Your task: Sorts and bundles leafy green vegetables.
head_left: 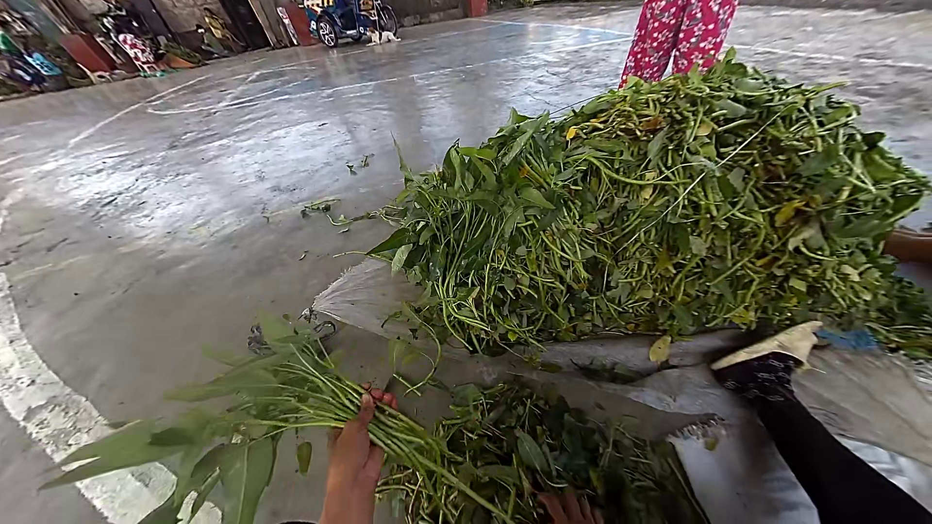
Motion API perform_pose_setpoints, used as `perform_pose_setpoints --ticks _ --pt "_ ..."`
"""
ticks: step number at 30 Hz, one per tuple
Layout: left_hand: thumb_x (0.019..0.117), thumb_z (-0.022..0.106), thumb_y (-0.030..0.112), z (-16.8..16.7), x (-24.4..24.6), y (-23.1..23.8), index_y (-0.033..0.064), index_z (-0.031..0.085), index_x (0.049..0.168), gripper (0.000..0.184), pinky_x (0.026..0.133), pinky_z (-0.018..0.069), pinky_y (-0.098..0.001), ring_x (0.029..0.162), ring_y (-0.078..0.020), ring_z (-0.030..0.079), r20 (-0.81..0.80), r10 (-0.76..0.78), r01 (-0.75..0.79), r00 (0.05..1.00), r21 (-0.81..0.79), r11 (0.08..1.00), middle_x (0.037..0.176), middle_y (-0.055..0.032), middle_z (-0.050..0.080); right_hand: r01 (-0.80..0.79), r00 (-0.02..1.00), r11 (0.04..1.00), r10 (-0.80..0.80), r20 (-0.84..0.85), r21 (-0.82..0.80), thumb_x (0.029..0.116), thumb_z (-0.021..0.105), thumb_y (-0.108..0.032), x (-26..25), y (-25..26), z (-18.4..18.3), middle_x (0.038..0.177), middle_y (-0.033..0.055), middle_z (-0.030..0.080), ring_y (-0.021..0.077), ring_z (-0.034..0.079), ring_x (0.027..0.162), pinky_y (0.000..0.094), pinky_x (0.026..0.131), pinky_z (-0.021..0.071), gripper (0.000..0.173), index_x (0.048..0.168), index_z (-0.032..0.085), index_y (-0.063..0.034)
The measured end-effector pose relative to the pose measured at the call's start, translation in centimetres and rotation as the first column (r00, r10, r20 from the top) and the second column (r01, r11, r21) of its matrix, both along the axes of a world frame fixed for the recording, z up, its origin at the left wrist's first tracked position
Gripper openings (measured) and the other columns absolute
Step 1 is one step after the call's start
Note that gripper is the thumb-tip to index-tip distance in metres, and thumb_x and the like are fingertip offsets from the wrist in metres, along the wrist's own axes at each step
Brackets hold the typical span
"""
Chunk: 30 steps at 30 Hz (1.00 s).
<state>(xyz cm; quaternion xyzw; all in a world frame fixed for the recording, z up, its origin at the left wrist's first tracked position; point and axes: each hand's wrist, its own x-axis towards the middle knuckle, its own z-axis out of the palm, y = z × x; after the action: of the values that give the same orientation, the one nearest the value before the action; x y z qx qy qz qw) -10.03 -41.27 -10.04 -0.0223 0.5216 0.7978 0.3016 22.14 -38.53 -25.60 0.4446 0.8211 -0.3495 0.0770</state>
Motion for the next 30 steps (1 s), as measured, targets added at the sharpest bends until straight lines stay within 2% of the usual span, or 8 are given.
perform_pose_setpoints --ticks 6,10,13,16,20,22,25,30 --pt "0.1067 0.040 -0.001 -1.2 2.7 0.7 -0.0006 0.057 0.107 0.017 0.074 0.0628 -0.0373 0.078 -0.0232 0.072 0.139 -0.411 0.416 0.901 -0.010 0.909 0.087 -0.0134 0.070 -0.121 0.745 0.992 0.062 -0.664 -0.043 0.1068 0.048 -0.024 -4.9 4.3 5.1 0.135 0.0233 0.058 0.0368 0.061 0.119 0.0591 0.098 0.0508 0.051 0.156 0.044 -0.0118" --pt "0.1056 0.041 -0.002 -1.4 3.4 1.3 0.0009 0.057 0.106 0.016 0.079 0.0621 -0.0390 0.081 -0.0237 0.072 0.239 -0.486 0.489 0.841 0.050 0.871 0.089 -0.0133 0.070 -0.418 0.592 0.890 0.114 -0.798 -0.183 0.1084 0.049 -0.022 -6.5 4.6 6.6 0.090 0.0180 0.067 0.0214 0.063 0.076 0.0393 0.076 0.0549 0.044 0.146 0.054 0.0004" --pt "0.1050 0.042 -0.003 -1.6 3.1 1.2 0.0016 0.058 0.106 0.016 0.082 0.0614 -0.0390 0.085 -0.0237 0.071 0.248 -0.525 0.528 0.814 0.057 0.847 0.092 -0.0131 0.070 -0.421 0.521 0.744 -0.269 -0.810 -0.518 0.1079 0.045 -0.018 -6.9 2.9 6.6 0.085 -0.0068 0.060 -0.0026 0.048 0.066 0.0173 0.060 0.0415 0.033 0.135 0.062 -0.0073" --pt "0.1048 0.041 -0.003 -1.7 3.1 1.1 0.0019 0.059 0.104 0.019 0.078 0.0622 -0.0374 0.084 -0.0240 0.072 0.256 -0.570 0.572 0.781 0.072 0.817 0.092 -0.0136 0.071 -0.461 0.408 0.477 -0.634 -0.656 -0.748 0.1069 0.050 -0.031 -7.2 1.4 6.2 0.079 -0.0132 0.064 -0.0053 0.052 0.063 0.0149 0.058 0.0425 0.024 0.101 0.071 -0.0195" --pt "0.1070 0.037 0.000 -1.7 3.0 1.3 0.0040 0.057 0.100 0.021 0.070 0.0622 -0.0352 0.076 -0.0217 0.071 0.334 -0.470 0.478 0.817 0.063 0.876 0.087 -0.0110 0.070 -0.337 0.268 0.542 -0.729 -0.631 -0.770 0.1065 0.052 -0.032 -7.8 0.4 6.3 0.070 -0.0162 0.055 -0.0060 0.049 0.059 0.0142 0.055 0.0413 0.025 0.084 0.062 -0.0250" --pt "0.1085 0.035 0.003 -1.5 2.7 1.5 0.0060 0.055 0.097 0.023 0.065 0.0617 -0.0329 0.071 -0.0186 0.069 0.341 -0.347 0.367 0.874 0.005 0.930 0.082 -0.0079 0.067 -0.110 0.334 0.706 -0.637 -0.695 -0.700 0.1062 0.049 -0.021 -7.3 1.0 6.0 0.067 -0.0173 0.048 -0.0078 0.042 0.056 0.0132 0.053 0.0360 0.023 0.085 0.058 -0.0203" --pt "0.1076 0.037 0.001 -1.9 3.0 1.6 0.0057 0.054 0.098 0.020 0.066 0.0617 -0.0338 0.070 -0.0190 0.069 0.364 -0.202 0.226 0.909 -0.023 0.974 0.081 -0.0083 0.066 0.072 0.642 0.932 -0.316 -0.698 -0.355 0.1055 0.048 -0.018 -6.1 2.3 6.0 0.066 -0.0061 0.046 0.0000 0.044 0.059 0.0202 0.058 0.0395 0.026 0.088 0.061 -0.0028" --pt "0.1086 0.034 0.003 -1.6 1.8 1.4 0.0080 0.052 0.097 0.022 0.065 0.0615 -0.0307 0.070 -0.0152 0.069 0.298 -0.017 0.002 0.955 0.048 0.999 0.079 -0.0046 0.066 -0.014 0.896 1.000 0.016 -0.444 0.006 0.1042 0.053 -0.017 -5.0 1.9 5.5 0.087 0.0270 0.070 0.0427 0.071 0.084 0.0581 0.079 0.0563 0.033 0.098 0.069 0.0106"
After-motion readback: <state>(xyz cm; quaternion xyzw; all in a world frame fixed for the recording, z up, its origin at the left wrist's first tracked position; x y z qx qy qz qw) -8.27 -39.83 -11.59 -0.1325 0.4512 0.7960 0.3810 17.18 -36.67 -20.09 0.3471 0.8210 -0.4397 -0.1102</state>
